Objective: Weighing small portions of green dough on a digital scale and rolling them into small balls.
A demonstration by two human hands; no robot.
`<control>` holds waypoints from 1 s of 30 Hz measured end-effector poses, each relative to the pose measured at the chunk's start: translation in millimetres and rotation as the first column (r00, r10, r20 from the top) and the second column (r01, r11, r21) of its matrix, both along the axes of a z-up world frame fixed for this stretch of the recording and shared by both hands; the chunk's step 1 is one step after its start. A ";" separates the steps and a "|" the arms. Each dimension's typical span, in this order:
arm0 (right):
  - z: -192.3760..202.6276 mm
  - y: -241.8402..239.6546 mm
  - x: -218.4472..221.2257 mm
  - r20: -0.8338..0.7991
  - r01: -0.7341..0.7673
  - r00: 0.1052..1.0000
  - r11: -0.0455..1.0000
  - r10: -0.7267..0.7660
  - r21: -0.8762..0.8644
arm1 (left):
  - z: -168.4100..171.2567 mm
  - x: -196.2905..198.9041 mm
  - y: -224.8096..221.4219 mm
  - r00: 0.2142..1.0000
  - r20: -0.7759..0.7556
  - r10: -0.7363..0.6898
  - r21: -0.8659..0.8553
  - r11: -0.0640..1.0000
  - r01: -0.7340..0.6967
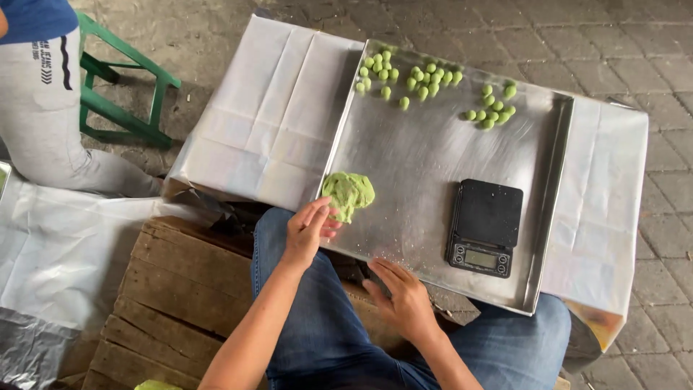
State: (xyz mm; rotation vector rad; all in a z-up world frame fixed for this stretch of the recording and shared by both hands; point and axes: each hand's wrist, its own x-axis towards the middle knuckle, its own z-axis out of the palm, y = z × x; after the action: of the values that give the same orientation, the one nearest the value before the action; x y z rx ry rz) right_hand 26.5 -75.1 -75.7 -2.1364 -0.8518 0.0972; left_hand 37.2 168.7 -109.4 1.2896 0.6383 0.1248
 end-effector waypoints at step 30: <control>-128.6 84.1 80.2 0.167 0.060 0.985 0.994 -0.043 -0.096 | -36.6 15.2 -7.1 0.949 -0.095 -0.301 0.582 0.757 0.298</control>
State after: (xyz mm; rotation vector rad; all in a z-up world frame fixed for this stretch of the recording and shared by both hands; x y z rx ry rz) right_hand 106.7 9.0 -204.4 -2.2841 -0.9026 -0.0661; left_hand 52.4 161.6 -146.0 1.9868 0.3817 0.0608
